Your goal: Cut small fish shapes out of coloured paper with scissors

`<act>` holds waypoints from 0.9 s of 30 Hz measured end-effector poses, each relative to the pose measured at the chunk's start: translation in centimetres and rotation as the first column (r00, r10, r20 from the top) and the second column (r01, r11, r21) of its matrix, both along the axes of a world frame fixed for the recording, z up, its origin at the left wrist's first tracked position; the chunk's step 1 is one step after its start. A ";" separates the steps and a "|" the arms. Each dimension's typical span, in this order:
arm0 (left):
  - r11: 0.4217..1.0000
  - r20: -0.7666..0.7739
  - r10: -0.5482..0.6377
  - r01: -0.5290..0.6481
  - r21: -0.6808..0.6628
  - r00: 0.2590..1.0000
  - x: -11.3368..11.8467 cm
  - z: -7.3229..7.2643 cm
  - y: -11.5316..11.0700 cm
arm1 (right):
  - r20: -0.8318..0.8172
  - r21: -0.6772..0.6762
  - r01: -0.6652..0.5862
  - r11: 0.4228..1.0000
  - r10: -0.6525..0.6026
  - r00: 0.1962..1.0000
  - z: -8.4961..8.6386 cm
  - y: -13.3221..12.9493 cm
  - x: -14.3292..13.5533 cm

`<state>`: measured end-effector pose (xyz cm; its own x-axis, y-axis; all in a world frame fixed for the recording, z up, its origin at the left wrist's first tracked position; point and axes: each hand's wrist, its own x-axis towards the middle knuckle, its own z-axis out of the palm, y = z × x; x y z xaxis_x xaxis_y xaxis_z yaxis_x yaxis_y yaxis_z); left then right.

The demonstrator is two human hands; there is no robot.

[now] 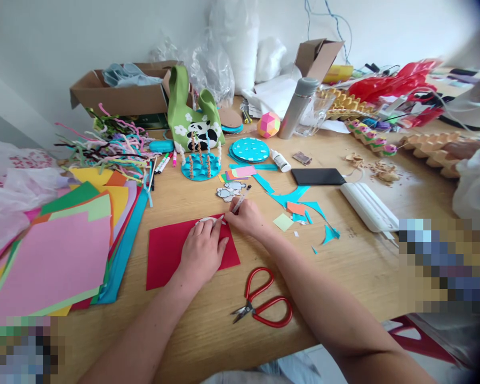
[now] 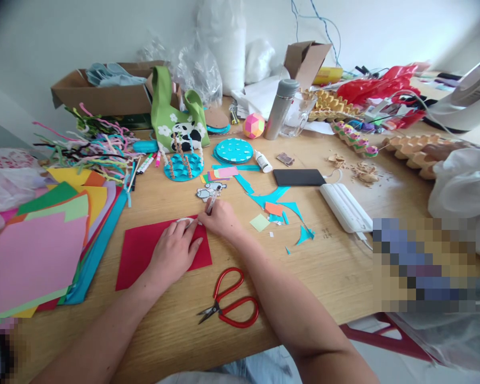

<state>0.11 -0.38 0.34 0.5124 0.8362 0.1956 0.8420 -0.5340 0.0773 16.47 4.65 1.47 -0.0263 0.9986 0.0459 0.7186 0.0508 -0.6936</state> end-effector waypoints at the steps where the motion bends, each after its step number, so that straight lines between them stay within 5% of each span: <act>1: 1.000 0.001 0.000 0.000 0.002 1.000 0.0 0.0 0.0 | -0.001 0.002 -0.002 1.000 0.002 1.000 0.0 0.0 0.0; 27: 1.000 0.007 -0.002 0.002 0.008 1.000 -0.1 -0.1 0.0 | -0.021 -0.020 -0.020 1.000 0.019 1.000 0.3 -0.2 0.0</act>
